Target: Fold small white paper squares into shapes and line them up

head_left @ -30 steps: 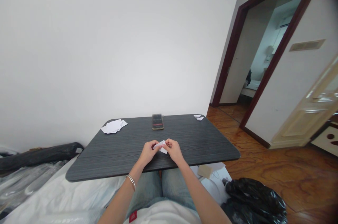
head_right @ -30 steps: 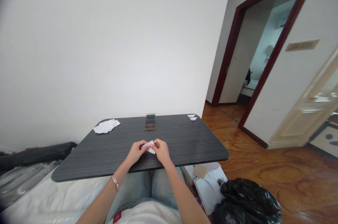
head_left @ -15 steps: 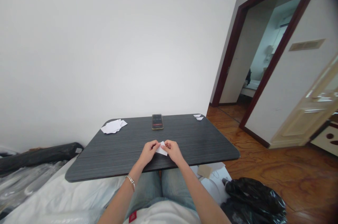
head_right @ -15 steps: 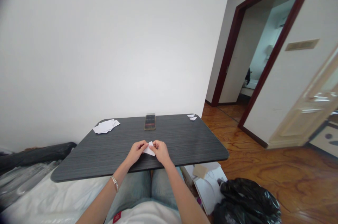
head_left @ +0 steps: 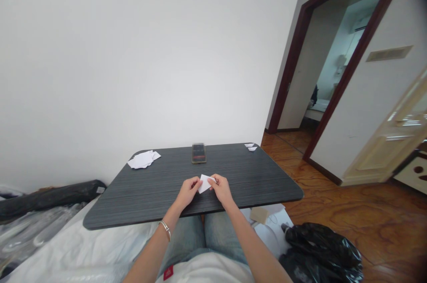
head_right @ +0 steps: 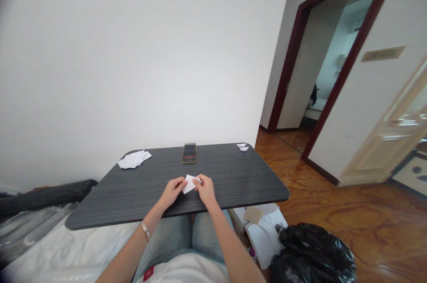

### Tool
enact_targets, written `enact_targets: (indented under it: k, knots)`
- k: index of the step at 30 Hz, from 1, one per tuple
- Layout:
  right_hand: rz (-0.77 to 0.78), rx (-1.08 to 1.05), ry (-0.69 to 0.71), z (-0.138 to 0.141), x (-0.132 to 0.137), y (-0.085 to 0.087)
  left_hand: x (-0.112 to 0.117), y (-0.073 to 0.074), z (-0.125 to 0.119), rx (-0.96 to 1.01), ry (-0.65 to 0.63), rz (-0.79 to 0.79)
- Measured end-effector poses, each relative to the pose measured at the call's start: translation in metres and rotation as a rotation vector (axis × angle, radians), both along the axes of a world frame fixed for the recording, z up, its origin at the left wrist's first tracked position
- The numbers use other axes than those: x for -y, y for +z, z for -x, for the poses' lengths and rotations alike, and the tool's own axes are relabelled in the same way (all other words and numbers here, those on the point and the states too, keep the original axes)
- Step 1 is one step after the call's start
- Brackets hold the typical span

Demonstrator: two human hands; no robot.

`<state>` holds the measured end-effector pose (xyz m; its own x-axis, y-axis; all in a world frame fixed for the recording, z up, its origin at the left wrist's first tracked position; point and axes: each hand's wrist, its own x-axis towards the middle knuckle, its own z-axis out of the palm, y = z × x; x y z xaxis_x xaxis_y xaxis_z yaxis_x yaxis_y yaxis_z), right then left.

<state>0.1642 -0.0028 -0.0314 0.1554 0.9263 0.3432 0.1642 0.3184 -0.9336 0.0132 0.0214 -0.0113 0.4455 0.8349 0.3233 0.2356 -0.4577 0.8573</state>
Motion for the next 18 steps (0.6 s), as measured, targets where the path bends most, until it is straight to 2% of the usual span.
enact_targets:
  k: [9, 14, 18]
  knots:
    - [-0.016, 0.112, 0.034, 0.0022, 0.0041, 0.0062, 0.0010, 0.0014, 0.0012, 0.057, 0.067, -0.018]
    - [-0.013, 0.041, 0.032, 0.0022, 0.0031, 0.0071, -0.0001, 0.0054, 0.0036, 0.023, 0.094, -0.182]
    - [0.035, -0.067, 0.039, 0.0033, 0.0007, 0.0058, -0.0016, 0.0059, 0.0053, 0.092, 0.118, -0.270]
